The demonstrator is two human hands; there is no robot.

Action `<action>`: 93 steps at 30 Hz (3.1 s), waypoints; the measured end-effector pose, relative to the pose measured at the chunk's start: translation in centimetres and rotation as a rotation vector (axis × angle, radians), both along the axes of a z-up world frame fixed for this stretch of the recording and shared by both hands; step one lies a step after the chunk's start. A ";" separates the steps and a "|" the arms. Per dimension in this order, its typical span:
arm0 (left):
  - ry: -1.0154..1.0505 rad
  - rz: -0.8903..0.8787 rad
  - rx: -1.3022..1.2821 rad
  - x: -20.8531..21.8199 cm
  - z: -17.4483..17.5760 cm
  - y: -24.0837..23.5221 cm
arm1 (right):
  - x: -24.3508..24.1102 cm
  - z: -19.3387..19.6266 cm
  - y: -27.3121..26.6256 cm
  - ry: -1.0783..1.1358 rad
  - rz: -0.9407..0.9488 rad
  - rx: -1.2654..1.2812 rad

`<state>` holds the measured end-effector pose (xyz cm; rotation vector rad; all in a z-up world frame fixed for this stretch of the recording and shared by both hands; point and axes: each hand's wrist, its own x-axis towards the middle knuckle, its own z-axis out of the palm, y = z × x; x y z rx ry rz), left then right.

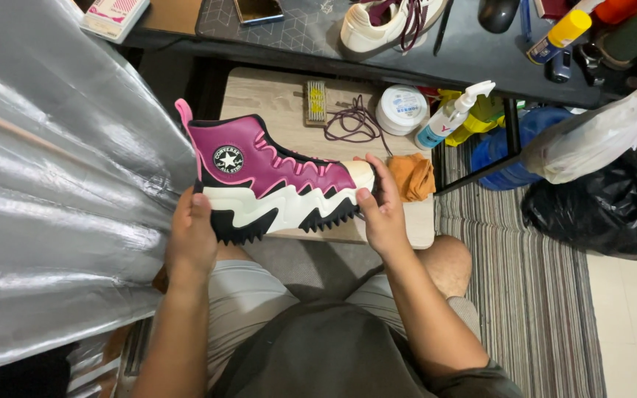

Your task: The person cleans a high-top sneaker by first wiping the sole and upper with an orange cloth. They then spray a cleaning solution onto the shoe and scrub the upper and sole with a white brush. The person repeatedly scrubs different areas of the shoe, including the toe box and sides.

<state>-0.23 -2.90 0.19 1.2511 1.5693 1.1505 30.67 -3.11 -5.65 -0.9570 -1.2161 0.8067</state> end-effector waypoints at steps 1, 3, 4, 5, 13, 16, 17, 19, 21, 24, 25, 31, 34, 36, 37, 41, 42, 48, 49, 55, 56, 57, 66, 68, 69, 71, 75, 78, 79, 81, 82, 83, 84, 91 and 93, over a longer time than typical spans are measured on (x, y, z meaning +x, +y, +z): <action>-0.002 -0.003 0.002 -0.2 -1.9 0.9 | -0.1 -0.2 0.0 -0.002 -0.003 0.002; -0.097 0.025 0.037 -0.9 -5.5 2.7 | -0.5 -0.5 0.1 0.104 -0.023 -0.026; -0.096 0.026 0.041 -0.1 -4.0 2.4 | -0.7 -0.5 0.1 0.105 -0.021 -0.023; -0.192 0.058 0.045 0.6 -2.6 2.0 | -0.9 -0.4 0.1 0.156 -0.043 -0.044; -0.486 0.088 0.059 0.9 -0.6 0.1 | -1.4 -1.1 0.5 0.366 -0.098 -0.207; -0.510 0.085 0.072 1.3 -0.4 -0.5 | -1.7 -0.5 0.5 0.406 -0.126 -0.241; -0.496 0.074 0.108 1.5 -0.2 -0.6 | -2.0 -0.1 0.4 0.429 -0.142 -0.263; -0.480 0.068 0.147 1.6 -0.1 -1.0 | -2.1 0.0 0.5 0.453 -0.152 -0.284; -0.365 -0.024 0.128 1.2 -0.5 -1.6 | -1.9 -0.8 0.7 0.582 -0.167 -0.336; -0.512 -0.180 0.230 3.3 3.5 -2.5 | -2.4 -0.3 0.0 0.703 -0.074 -0.351; -0.513 -0.173 0.230 2.5 1.9 -1.9 | -2.1 -0.4 -0.2 0.700 -0.069 -0.355; -0.739 0.042 -0.091 1.7 1.4 -0.5 | 2.8 -4.0 -0.2 0.236 0.152 -0.087; -0.886 0.067 0.050 2.2 1.5 -0.6 | 1.3 2.7 -2.4 0.014 -0.013 -0.102; -0.639 0.055 0.127 3.6 4.3 -1.9 | -0.2 7.4 -3.3 -0.319 -0.232 -0.141; -0.642 0.049 0.124 3.2 2.9 -1.6 | -0.2 7.6 -3.6 -0.322 -0.238 -0.142; -0.385 0.023 0.305 2.3 0.4 -1.0 | -0.3 8.2 -4.0 -0.363 -0.256 -0.116; -0.405 0.024 0.287 2.3 0.5 -1.2 | -0.4 8.2 -4.3 -0.352 -0.255 -0.110; -0.531 0.031 0.195 2.6 1.9 -1.7 | -0.6 7.9 -4.8 -0.276 -0.194 -0.060; -0.531 0.029 0.194 2.5 2.3 -2.0 | -0.7 7.7 -4.9 -0.275 -0.196 -0.061; -0.537 0.028 0.104 1.8 2.1 -1.3 | -1.3 7.6 -6.2 -0.083 -0.102 -0.090; -0.584 0.018 0.084 1.5 2.2 -1.2 | -1.3 7.4 -6.3 0.109 0.070 -0.055; -0.630 0.009 0.064 1.1 2.3 -1.2 | -1.4 7.2 -6.4 0.300 0.243 -0.020; -0.751 -0.015 0.101 2.1 2.6 -1.4 | -1.4 7.9 -6.6 0.254 0.209 0.056; -0.763 -0.023 0.097 2.0 1.6 -1.3 | -1.7 8.4 -6.5 0.231 0.192 0.064; -0.775 -0.030 0.094 1.9 1.2 -1.2 | -1.8 8.6 -6.4 0.208 0.177 0.071; -0.794 0.007 0.101 2.6 1.9 -1.6 | -1.9 9.0 -6.3 0.185 0.159 0.075; -0.819 0.027 0.074 2.6 1.3 -1.7 | -2.2 9.8 -6.5 0.110 0.114 0.095; -0.920 -0.022 0.039 1.7 -1.1 -0.3 | -2.0 10.1 -7.6 0.066 0.080 0.104; -0.918 -0.024 0.037 1.7 -1.1 -0.3 | -2.0 10.2 -8.1 0.068 0.077 0.104; -0.955 -0.023 0.019 1.8 -1.2 -0.3 | -2.0 10.4 -9.2 0.022 0.041 0.114; -0.954 -0.027 0.017 2.4 -0.3 -0.3 | -2.0 10.5 -9.5 0.023 0.036 0.114; -0.967 0.029 0.012 3.0 0.5 -0.3 | -2.1 10.6 -9.8 0.000 0.018 0.119; -0.980 0.086 0.009 3.5 1.3 -0.4 | -2.2 10.8 -10.1 -0.023 0.003 0.125; -0.976 0.091 -0.037 4.3 2.3 -0.7 | -2.2 11.3 -10.2 -0.042 -0.016 0.134; -0.939 0.076 -0.067 4.1 2.3 -0.5 | -2.3 11.6 -10.1 -0.023 -0.002 0.114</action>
